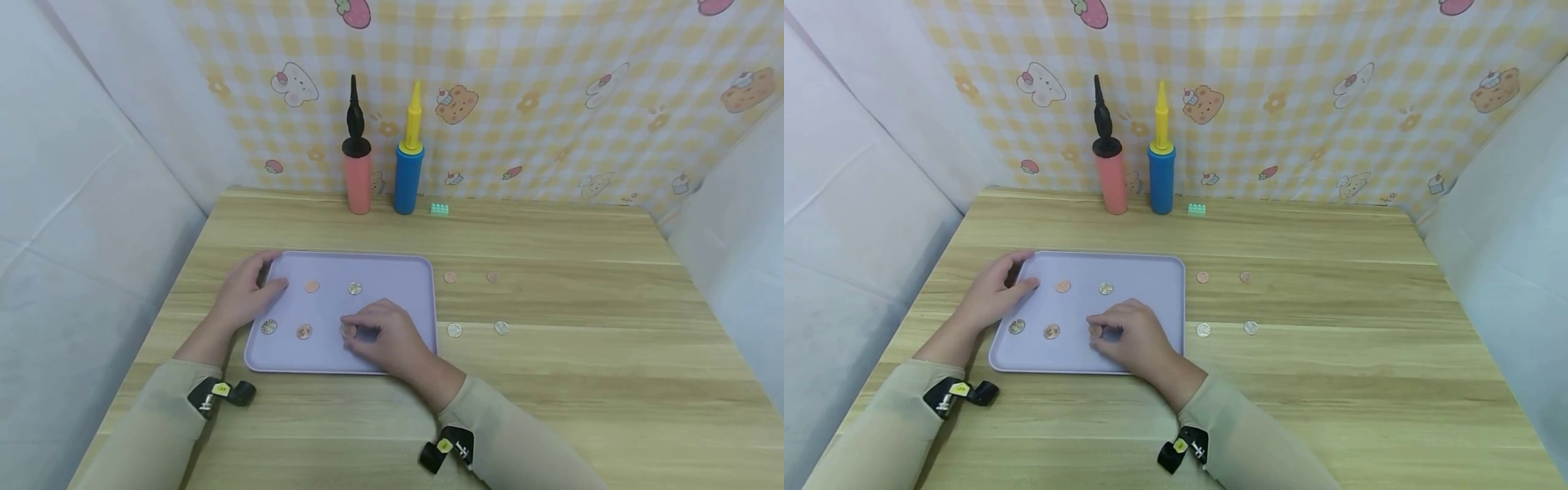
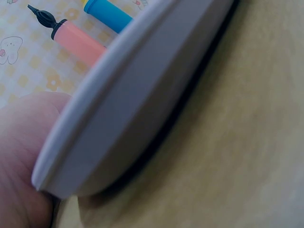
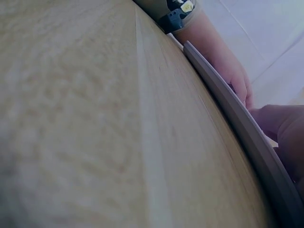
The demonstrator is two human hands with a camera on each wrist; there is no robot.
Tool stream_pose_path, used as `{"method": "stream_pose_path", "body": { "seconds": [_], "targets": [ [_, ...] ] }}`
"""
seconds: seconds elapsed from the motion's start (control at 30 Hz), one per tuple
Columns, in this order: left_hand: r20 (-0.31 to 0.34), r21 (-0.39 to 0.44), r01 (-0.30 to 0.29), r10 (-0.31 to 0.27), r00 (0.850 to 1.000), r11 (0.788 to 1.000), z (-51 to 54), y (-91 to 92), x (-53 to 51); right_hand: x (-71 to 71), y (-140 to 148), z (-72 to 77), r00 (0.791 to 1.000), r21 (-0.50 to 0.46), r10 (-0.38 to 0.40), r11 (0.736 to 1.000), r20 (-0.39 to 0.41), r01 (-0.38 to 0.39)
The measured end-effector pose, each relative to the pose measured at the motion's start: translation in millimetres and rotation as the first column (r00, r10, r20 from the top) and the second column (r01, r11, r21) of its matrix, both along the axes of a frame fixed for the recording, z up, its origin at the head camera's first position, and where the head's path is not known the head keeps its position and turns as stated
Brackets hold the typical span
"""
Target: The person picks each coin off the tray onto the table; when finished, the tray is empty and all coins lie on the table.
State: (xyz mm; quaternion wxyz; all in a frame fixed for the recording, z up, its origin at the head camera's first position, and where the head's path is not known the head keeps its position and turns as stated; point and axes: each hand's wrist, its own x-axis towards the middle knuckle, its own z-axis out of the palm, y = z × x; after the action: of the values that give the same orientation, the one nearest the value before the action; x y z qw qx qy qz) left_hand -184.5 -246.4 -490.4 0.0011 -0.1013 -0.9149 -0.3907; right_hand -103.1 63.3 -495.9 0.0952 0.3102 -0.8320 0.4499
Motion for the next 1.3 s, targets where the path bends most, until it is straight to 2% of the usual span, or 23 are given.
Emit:
{"method": "stream_pose_path", "body": {
  "seconds": [0.17, 0.37, 0.67, 0.77, 0.93, 1.07, 1.23, 1.3],
  "targets": [
    [-0.002, 0.0, -0.001, 0.001, 1.0, 1.0, -1.0, 0.5, -0.3, 1.6, 1, 2.4, 0.998, 0.02, -0.042, 0.999, 0.039, 0.041],
    [-0.01, -0.001, 0.004, -0.004, 1.0, 1.0, -0.3, 1.5, 0.0, 1.6, 1, 2.5, 0.994, -0.017, -0.071, 0.997, 0.078, 0.072],
    [-0.034, 0.0, 0.014, -0.014, 0.999, 1.0, 0.5, 2.4, -1.2, 1.8, 4, 4.0, 0.985, -0.091, -0.056, 0.993, 0.166, 0.071],
    [-0.028, 0.003, 0.007, -0.007, 1.0, 1.0, 0.3, 2.0, -0.5, 3.3, 6, 4.6, 0.986, -0.119, -0.029, 0.992, 0.167, 0.049],
    [-0.012, -0.005, -0.006, 0.006, 1.0, 1.0, 0.1, 1.5, 1.0, 5.4, 7, 3.8, 0.995, -0.101, 0.041, 0.994, 0.095, -0.031],
    [-0.02, -0.01, 0.006, -0.006, 1.0, 1.0, 0.5, 1.8, 1.5, 5.9, 9, 2.0, 0.999, -0.067, 0.053, 0.996, -0.012, -0.054],
    [-0.03, -0.016, 0.01, -0.011, 1.0, 1.0, -0.8, 0.9, 1.5, 6.8, 14, 0.5, 0.982, -0.061, 0.052, 0.996, -0.181, -0.064],
    [-0.031, -0.019, 0.008, -0.008, 0.999, 1.0, -2.0, 0.5, 1.9, 8.0, 18, 0.8, 0.974, -0.081, 0.049, 0.994, -0.222, -0.069]
  ]
}}
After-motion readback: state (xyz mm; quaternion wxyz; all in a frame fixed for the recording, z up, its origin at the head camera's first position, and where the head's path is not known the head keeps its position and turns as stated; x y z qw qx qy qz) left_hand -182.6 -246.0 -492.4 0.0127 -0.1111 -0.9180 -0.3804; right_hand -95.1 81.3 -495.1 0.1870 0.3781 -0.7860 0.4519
